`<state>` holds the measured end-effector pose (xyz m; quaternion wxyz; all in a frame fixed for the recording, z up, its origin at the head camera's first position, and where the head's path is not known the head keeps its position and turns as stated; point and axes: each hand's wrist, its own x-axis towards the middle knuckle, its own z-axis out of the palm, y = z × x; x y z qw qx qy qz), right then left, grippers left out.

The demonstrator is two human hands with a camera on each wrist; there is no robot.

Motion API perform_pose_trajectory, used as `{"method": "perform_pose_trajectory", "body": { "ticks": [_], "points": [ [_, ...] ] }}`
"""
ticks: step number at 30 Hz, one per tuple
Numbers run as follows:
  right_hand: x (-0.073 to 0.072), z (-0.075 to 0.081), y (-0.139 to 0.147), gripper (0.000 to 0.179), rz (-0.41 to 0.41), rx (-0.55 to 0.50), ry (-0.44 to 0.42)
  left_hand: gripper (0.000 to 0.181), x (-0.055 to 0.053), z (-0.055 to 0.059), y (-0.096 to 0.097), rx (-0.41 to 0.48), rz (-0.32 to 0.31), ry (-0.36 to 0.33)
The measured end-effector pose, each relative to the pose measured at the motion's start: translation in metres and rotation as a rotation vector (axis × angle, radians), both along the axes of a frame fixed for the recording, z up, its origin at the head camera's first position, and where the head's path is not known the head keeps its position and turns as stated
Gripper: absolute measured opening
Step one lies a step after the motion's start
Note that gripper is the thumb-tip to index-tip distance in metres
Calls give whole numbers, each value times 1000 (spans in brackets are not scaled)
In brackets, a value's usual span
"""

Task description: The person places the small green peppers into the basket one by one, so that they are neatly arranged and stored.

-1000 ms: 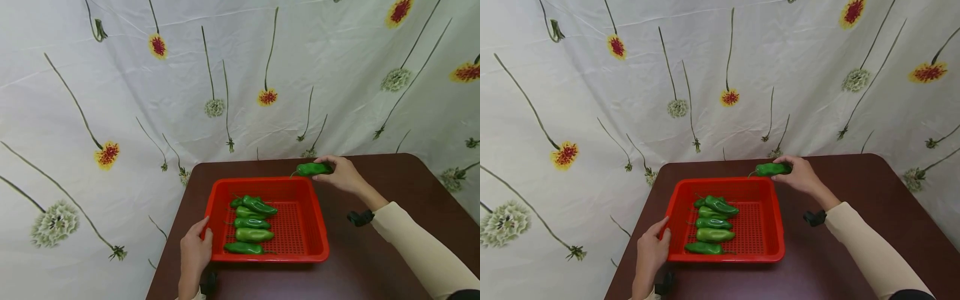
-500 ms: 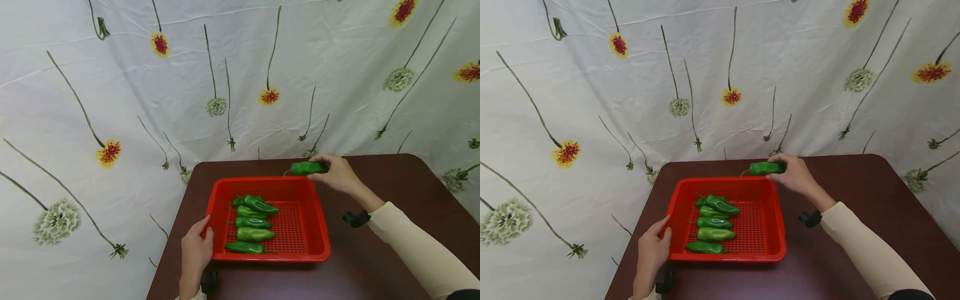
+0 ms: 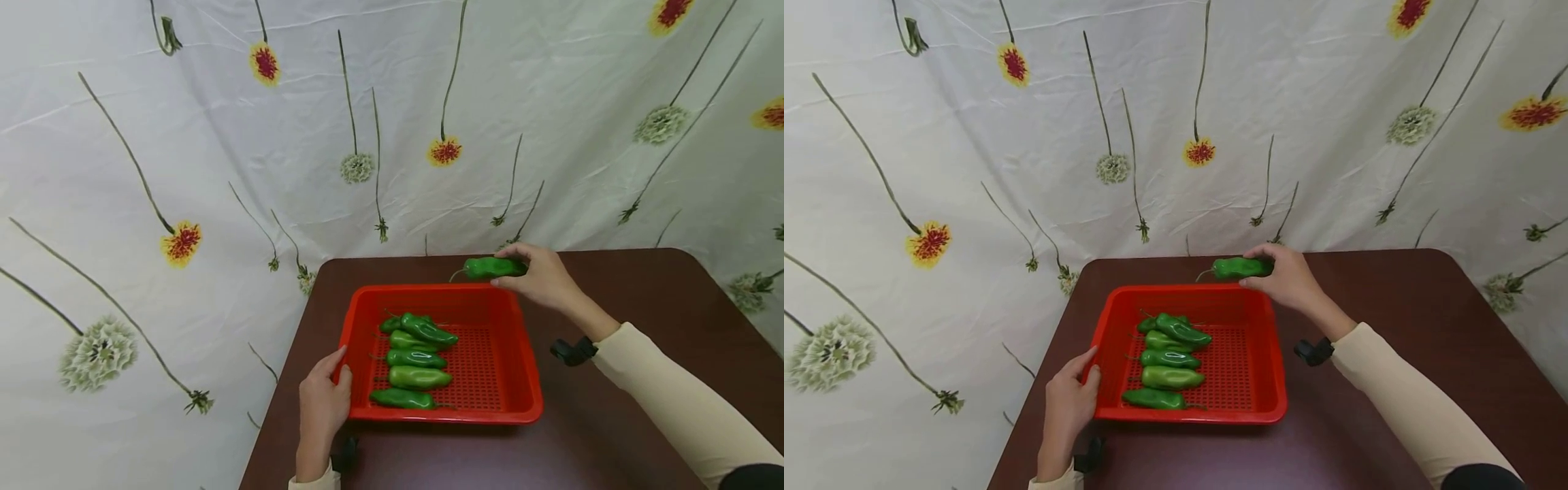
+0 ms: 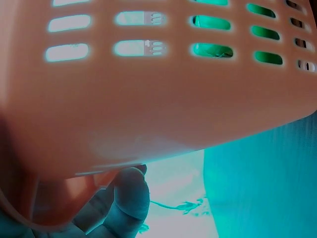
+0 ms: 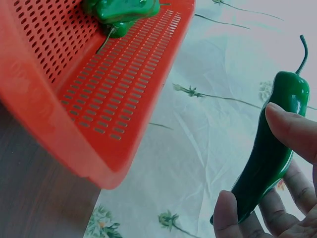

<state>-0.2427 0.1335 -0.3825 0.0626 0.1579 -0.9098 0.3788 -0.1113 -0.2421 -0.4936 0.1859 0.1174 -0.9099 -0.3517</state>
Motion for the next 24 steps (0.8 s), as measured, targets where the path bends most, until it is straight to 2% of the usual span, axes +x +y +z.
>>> {"method": "perform_pose_trajectory", "body": {
  "ticks": [11, 24],
  "points": [
    [0, 9, -25, 45, 64, -14, -26, 35, 0, 1, 4, 0, -5, 11],
    [0, 6, -45, 44, 88, -24, -57, 35, -2, 3, 10, 12, -13, 26]
  ]
}}
